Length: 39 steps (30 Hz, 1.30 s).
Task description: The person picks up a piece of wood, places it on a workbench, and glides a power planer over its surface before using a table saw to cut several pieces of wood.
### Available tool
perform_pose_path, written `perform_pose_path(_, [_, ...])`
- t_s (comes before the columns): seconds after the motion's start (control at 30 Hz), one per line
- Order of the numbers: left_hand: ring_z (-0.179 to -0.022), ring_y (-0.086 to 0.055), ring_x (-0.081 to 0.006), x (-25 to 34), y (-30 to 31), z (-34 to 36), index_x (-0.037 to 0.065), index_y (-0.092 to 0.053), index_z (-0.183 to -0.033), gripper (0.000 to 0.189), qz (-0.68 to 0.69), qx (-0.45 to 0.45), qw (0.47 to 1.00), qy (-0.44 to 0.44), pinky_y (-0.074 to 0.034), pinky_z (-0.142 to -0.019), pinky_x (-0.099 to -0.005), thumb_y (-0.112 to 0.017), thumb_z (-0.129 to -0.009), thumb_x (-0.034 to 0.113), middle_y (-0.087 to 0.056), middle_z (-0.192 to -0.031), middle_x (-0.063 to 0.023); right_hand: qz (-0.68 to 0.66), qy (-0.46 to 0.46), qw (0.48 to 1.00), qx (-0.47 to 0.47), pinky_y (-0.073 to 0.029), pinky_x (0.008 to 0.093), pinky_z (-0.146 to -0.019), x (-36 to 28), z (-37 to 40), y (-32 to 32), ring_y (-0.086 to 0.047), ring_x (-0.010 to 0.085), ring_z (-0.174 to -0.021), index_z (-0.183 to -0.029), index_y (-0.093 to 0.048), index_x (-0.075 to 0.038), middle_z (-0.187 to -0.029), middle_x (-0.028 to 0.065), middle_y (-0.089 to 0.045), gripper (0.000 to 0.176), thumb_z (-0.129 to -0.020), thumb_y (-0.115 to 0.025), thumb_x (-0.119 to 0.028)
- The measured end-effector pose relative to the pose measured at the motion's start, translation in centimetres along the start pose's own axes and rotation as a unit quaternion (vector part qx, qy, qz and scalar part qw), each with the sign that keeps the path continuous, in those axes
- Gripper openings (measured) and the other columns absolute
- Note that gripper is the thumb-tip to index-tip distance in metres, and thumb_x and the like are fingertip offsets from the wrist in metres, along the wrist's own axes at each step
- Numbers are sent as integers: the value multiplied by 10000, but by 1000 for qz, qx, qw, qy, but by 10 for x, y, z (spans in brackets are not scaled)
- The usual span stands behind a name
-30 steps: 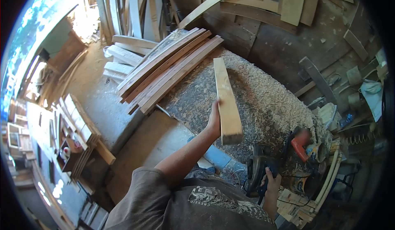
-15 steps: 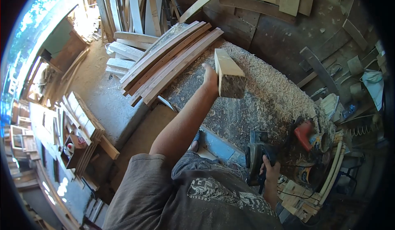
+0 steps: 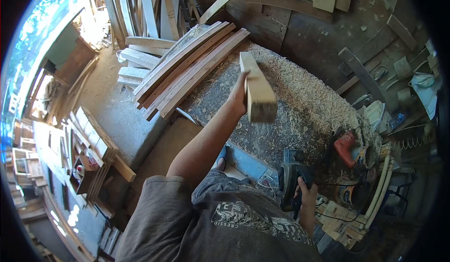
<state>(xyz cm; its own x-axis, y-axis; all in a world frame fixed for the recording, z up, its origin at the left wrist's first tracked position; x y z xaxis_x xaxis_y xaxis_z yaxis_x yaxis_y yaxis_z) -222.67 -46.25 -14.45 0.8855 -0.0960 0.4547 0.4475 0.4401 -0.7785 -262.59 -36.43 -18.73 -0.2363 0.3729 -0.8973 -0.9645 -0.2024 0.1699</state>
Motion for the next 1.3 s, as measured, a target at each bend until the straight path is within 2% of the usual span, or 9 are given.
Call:
perform_pose_path(0.03, [-987,-664,-307,-12,10,1,69,-572,-1227,541,-24,21,999,4,-512,-904,-492,-622,-877,478,-663,-1107,-149,-6,10,1000,-2,-402,275,-412,1,1,1,-509,122,-420,-844,-630,2,-559,36,-555,259,-875,-723,-237])
perform_pose_path(0.3, [-895,-696,-315,-142,113,-52,-34,-578,-1191,768,-382,118,916,28,-578,-773,-434,-715,-788,606,-665,-1058,-175,24,17,998,46,-416,265,-434,-3,16,19,-519,105,-448,-827,-625,-5,-606,30,-579,260,-799,-800,-195])
perform_pose_path(0.5, [-599,-699,-256,-125,102,-56,1,-665,-1040,851,-708,-15,693,133,-557,-529,-354,-406,-837,786,-676,-727,-185,167,35,984,58,-454,284,-490,-20,31,21,-567,129,-505,-853,-648,11,-631,46,-606,339,-757,-836,-254])
perform_pose_path(0.63, [-763,-711,-294,-87,69,-46,36,-669,-1126,761,-807,45,568,154,-549,-745,-427,-389,-893,704,-698,-829,-177,242,51,968,49,-510,366,-680,-26,28,1,-654,210,-710,-958,-664,29,-752,105,-679,415,-779,-815,-313])
perform_pose_path(0.7, [-857,-706,-311,-78,82,-67,36,-675,-1145,681,-835,127,534,-31,-525,-854,-439,-465,-893,633,-713,-880,-177,249,58,967,-2,-516,359,-716,-25,23,-7,-673,211,-767,-1007,-668,27,-824,124,-704,451,-786,-811,-339])
perform_pose_path(0.8, [-1101,-632,-335,-48,84,-102,39,-597,-1273,649,-853,119,506,-39,-471,-961,-486,-558,-875,550,-667,-1163,-183,208,75,974,-55,-519,349,-803,-23,22,-22,-688,230,-909,-1191,-615,27,-973,159,-712,602,-805,-793,-399])
perform_pose_path(0.87, [-1321,-446,-374,-34,80,-114,77,-424,-1419,834,-906,119,390,-114,-415,-1013,-531,-649,-816,607,-439,-1471,-168,206,72,971,-99,-511,350,-863,-20,22,-26,-674,242,-1009,-1301,-549,26,-1081,180,-695,691,-824,-773,-420])
perform_pose_path(0.97, [-1402,-302,-394,-18,77,-126,129,-278,-1511,941,-915,80,373,-128,-346,-1058,-588,-667,-803,612,-232,-1594,-91,202,49,973,-95,-500,354,-896,-21,22,-37,-658,246,-1057,-1321,-530,35,-1128,193,-680,698,-832,-769,-402])
perform_pose_path(1.3, [-1392,-322,-403,-7,85,-140,163,-420,-1467,724,-905,52,410,-101,-305,-1084,-601,-506,-913,621,-278,-1586,-5,213,156,959,-106,-503,356,-895,-68,-52,-105,-667,261,-1053,-1301,-540,49,-1108,194,-688,600,-864,-740,-310])
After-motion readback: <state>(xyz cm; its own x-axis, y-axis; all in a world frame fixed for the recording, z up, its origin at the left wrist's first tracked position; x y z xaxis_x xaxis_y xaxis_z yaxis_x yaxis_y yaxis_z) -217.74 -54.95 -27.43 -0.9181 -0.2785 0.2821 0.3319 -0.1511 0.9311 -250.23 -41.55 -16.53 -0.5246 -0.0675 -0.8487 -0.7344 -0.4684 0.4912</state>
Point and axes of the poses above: each hand's wrist, its own z-axis away from the middle knuckle, its own y-axis out of the back of the hand, x = y × z, the point moved 1 cm from there along -z, towards the middle knuckle
